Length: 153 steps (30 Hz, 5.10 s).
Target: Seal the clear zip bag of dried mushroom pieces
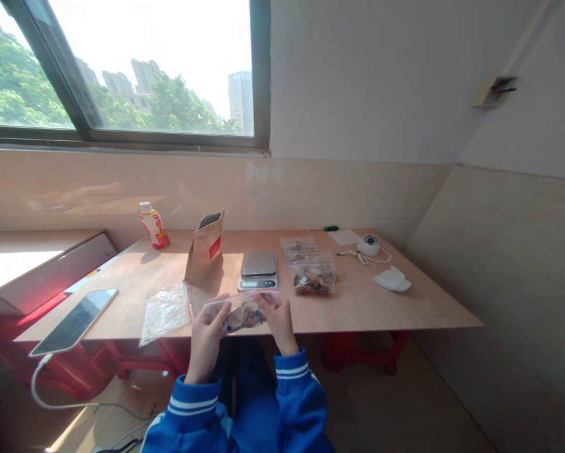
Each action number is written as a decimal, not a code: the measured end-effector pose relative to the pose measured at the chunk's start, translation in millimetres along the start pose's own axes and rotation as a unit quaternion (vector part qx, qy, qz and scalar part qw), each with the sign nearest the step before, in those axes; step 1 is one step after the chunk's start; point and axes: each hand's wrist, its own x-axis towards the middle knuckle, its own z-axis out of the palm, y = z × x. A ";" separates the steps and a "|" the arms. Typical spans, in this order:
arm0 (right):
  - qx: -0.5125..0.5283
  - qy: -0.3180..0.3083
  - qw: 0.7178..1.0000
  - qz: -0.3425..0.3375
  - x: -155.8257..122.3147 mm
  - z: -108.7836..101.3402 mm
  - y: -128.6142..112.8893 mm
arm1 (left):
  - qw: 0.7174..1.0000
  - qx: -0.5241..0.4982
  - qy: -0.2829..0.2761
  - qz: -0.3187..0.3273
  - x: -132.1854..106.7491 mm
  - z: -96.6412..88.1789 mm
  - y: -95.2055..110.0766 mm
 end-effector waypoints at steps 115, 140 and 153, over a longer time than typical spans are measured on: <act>-0.028 -0.012 0.999 -0.044 -2.6 17.7 -1.8 | 0.987 0.133 -0.052 0.079 -1.2 13.6 6.5; -0.001 0.018 1.000 -0.008 -7.2 22.4 7.2 | 0.979 0.160 -0.016 0.128 1.6 16.6 -2.2; -0.003 0.003 1.000 -0.016 -3.9 22.6 7.7 | 0.979 0.156 -0.024 0.133 3.1 11.1 2.1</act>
